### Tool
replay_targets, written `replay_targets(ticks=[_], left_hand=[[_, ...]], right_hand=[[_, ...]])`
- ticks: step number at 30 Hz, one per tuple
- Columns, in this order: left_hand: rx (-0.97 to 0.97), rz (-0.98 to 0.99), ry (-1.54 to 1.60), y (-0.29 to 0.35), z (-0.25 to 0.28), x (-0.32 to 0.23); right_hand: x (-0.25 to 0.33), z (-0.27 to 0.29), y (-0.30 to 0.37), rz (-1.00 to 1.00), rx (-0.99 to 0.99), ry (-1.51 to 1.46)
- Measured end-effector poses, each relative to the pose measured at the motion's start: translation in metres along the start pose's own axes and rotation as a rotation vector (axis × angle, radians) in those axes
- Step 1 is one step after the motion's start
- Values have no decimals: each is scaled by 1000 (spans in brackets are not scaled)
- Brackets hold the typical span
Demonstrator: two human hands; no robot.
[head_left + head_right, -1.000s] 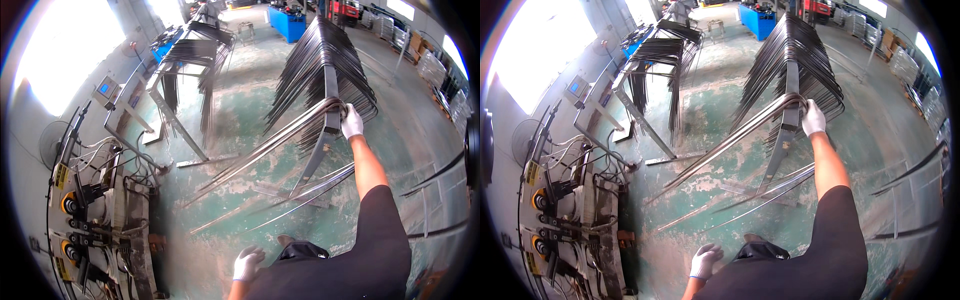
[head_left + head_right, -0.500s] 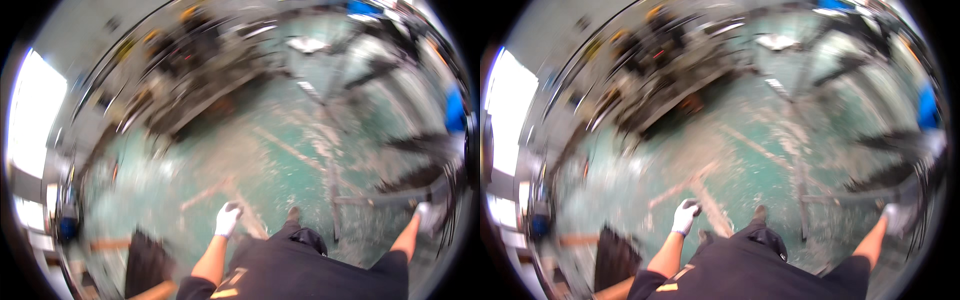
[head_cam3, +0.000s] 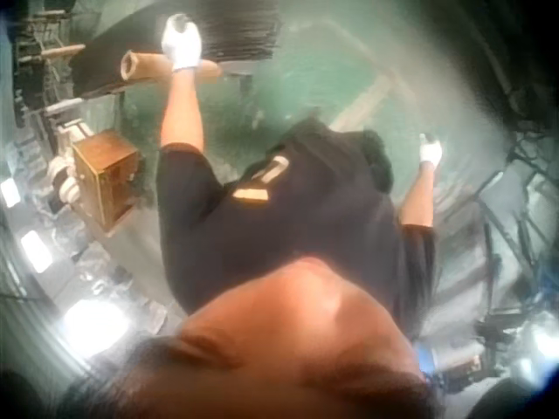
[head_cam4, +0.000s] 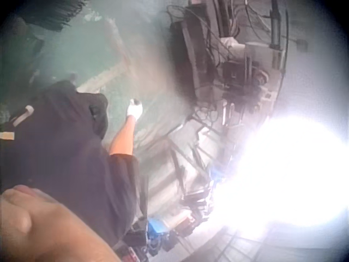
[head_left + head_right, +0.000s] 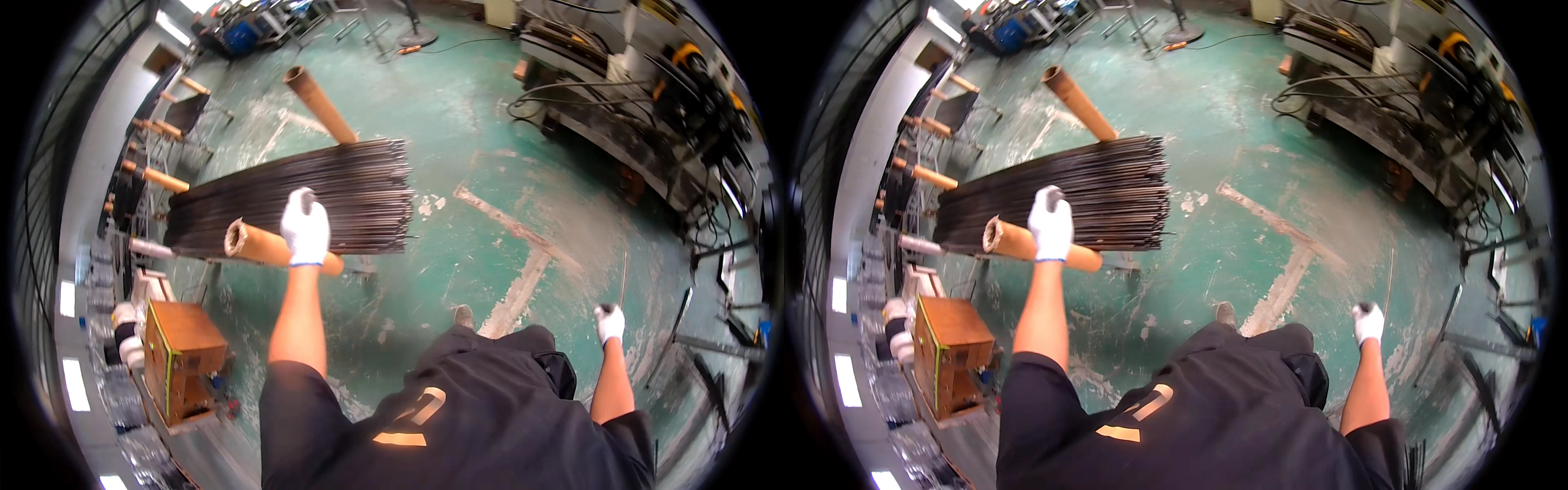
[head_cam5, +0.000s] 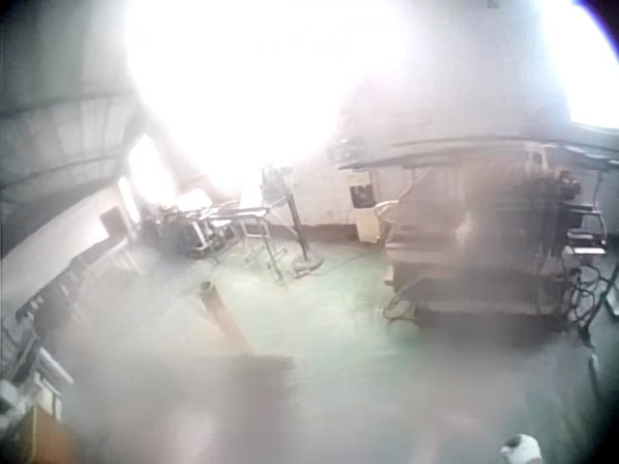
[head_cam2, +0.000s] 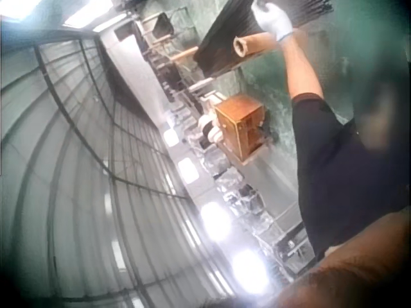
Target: The person repeatedly picks up bundles of long metal rods, feeds them into a bending machine, and then removes the bent rods to place them on a nearby rack. The process is repeated continuously.
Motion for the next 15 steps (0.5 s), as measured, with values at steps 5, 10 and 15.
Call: replay_targets(ticks=[5, 10, 15], left_hand=[[-139, 216, -597, -95, 86, 84], [-146, -32, -708, -95, 101, 113], [-77, -1, -851, -120, 90, 113]], right_hand=[[207, -44, -102, 302, 69, -2], [415, -185, -126, 574, 447, 70], [553, -316, -107, 829, 602, 121]])
Point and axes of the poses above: each hand's wrist, its own y-axis away from the middle knuckle, its own z-axis out of the back of the hand, x = y × z, the point moved 5 cm from there along -y, towards the middle knuckle, and after that the axes turned 8 degrees about z, right-handed, at the moved point
